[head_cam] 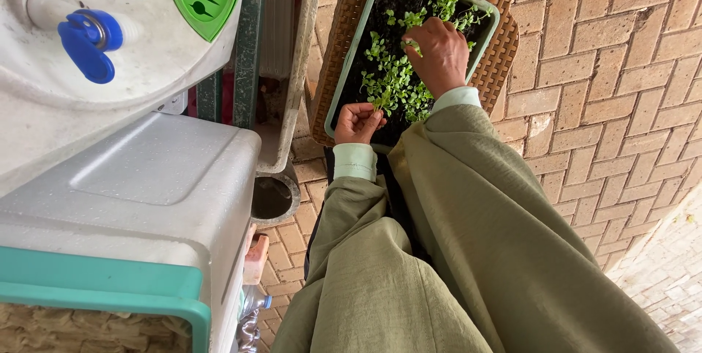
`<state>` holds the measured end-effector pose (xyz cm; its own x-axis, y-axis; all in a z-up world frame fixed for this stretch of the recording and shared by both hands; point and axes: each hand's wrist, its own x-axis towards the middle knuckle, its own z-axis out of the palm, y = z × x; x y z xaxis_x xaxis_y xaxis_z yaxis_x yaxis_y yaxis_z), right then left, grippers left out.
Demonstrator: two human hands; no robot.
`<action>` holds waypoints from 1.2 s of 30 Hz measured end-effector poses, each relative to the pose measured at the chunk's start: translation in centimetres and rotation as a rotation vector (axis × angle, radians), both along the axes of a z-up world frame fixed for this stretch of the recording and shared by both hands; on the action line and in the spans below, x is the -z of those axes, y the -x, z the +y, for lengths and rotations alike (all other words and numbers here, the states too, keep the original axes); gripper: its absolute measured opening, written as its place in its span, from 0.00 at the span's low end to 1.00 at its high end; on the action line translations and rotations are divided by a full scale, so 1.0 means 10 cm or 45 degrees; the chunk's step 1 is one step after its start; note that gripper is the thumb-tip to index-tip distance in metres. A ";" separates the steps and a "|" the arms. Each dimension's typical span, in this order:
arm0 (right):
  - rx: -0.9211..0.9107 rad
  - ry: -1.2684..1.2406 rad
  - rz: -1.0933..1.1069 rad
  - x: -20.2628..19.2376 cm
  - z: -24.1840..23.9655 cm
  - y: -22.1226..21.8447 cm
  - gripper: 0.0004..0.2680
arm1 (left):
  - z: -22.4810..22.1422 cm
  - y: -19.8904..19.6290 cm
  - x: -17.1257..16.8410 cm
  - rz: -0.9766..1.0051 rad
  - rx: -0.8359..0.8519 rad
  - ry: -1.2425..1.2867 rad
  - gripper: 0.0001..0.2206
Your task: The person plants seedlings by hand, placing individual seedlings into small pots, then removing debris from other pots, and placing those pots into nursery bags. The person also places tofu into a container, adds soil, then places the tofu into a pot, and plucks seedlings from a cluster.
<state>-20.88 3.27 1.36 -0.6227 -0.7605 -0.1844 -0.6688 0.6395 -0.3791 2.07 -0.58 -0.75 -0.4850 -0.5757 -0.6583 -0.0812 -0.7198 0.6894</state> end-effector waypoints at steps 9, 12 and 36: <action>0.063 0.030 0.165 -0.13 0.07 -0.08 0.04 | -0.01 0.01 -0.04 0.014 -0.017 0.006 0.09; 0.167 0.140 0.113 -0.09 0.13 -0.10 0.04 | -0.03 0.02 -0.04 0.023 -0.011 0.017 0.08; 0.222 0.225 -0.469 -0.92 0.55 -0.17 0.06 | -0.12 0.10 -0.04 -0.038 -0.234 0.139 0.11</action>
<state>-19.17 8.80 10.60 -0.6617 -0.6895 -0.2945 -0.3562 0.6347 -0.6858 1.04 -1.82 -0.32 -0.3468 -0.7212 -0.5996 0.0231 -0.6456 0.7633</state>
